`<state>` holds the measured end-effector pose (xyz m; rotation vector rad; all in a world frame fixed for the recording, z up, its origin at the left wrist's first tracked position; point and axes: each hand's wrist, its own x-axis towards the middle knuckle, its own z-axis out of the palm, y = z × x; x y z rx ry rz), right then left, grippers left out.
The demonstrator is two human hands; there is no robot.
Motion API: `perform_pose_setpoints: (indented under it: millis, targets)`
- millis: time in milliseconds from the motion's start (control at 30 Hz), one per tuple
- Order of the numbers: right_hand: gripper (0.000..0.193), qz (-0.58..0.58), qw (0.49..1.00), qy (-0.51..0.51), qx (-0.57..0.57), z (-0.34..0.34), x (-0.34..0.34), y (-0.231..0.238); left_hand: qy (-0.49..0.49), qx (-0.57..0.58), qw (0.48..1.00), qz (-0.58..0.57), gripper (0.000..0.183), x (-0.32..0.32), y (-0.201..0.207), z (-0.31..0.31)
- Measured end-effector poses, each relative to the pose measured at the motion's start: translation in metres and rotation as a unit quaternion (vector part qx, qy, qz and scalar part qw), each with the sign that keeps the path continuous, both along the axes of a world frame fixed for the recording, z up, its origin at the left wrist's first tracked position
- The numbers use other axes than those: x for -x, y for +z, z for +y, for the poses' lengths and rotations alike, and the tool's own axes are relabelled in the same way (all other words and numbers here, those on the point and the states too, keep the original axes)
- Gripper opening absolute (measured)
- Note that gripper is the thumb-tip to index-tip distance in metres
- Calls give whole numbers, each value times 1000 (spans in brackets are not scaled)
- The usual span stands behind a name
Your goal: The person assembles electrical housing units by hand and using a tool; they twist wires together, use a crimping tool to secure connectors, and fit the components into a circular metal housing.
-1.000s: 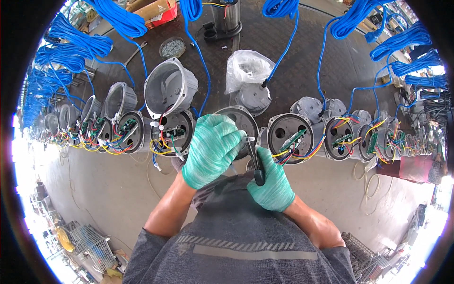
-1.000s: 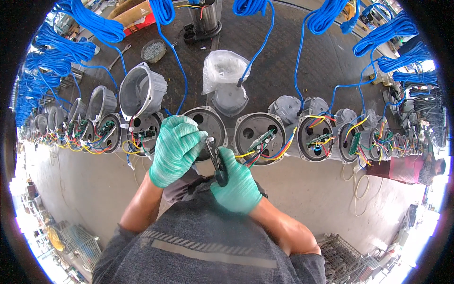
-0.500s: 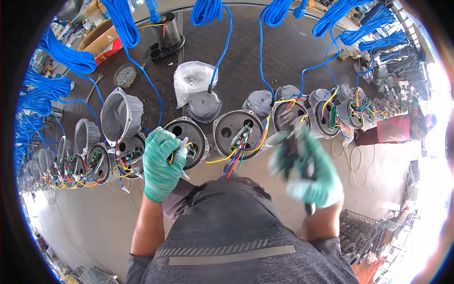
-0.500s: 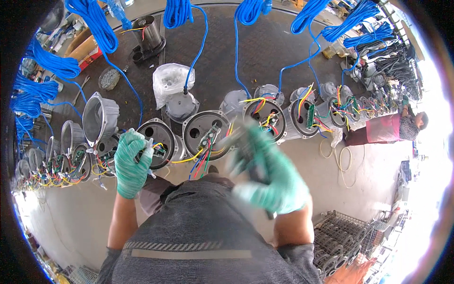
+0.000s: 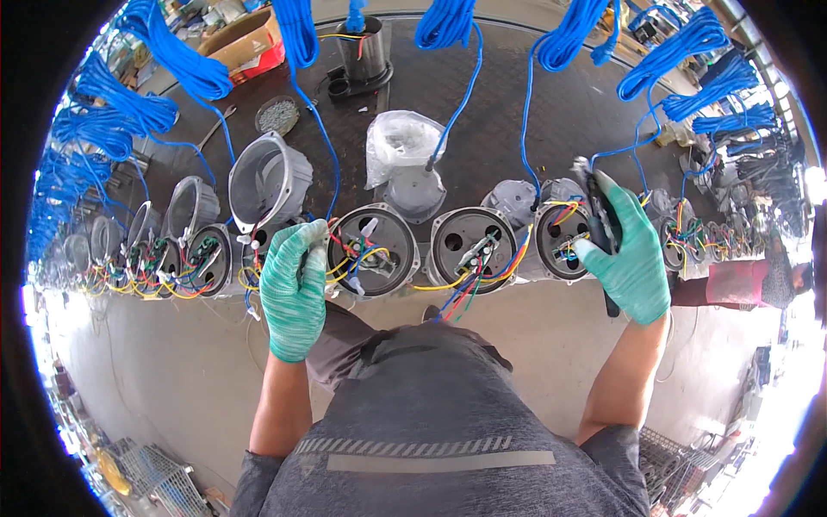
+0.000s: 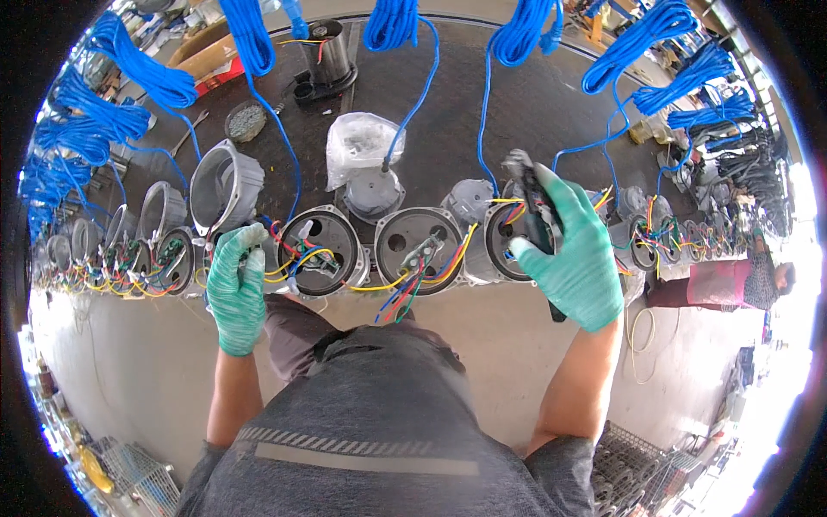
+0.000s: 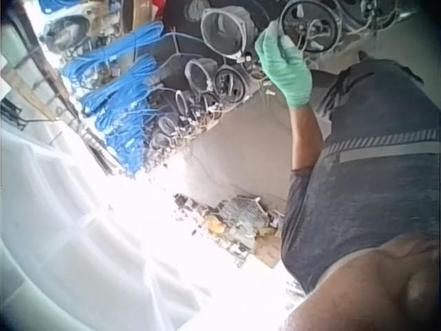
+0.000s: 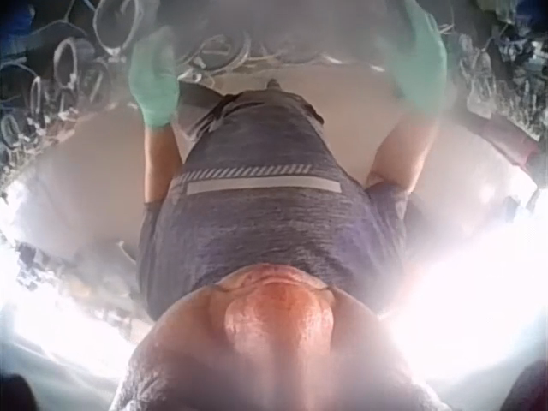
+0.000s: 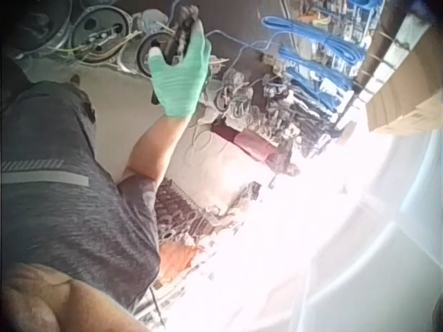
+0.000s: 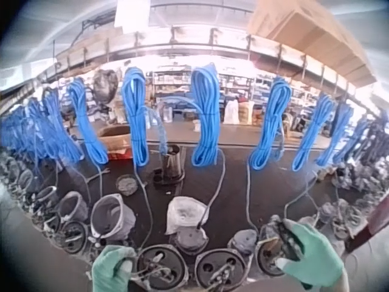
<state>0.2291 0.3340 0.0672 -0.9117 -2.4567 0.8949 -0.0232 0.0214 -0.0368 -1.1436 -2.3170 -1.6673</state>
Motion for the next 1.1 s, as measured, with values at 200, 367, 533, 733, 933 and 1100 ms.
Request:
perform_pose_setpoints:
  millis: [200,367,533,733,933,1100]
  targets:
    - [77,-140,918,368,-34,18,95,4,19,-3,999,-37,28,-11,4,-9]
    - [76,-307,807,502,-61,12,148,-26,27,-31,994,-105,27,-16,5,-18]
    - [74,-319,796,509,-75,4,149,-41,31,-39,991,-123,27,-24,6,-28]
    - [78,-314,810,488,-83,-5,141,-36,51,-97,968,-226,38,-37,-4,-28]
    - [66,-248,852,445,-123,-23,147,-22,33,-109,967,-227,43,-37,-21,-15]
    - [52,24,817,530,-225,-75,165,-15,7,-121,952,-279,22,-32,-24,-16]
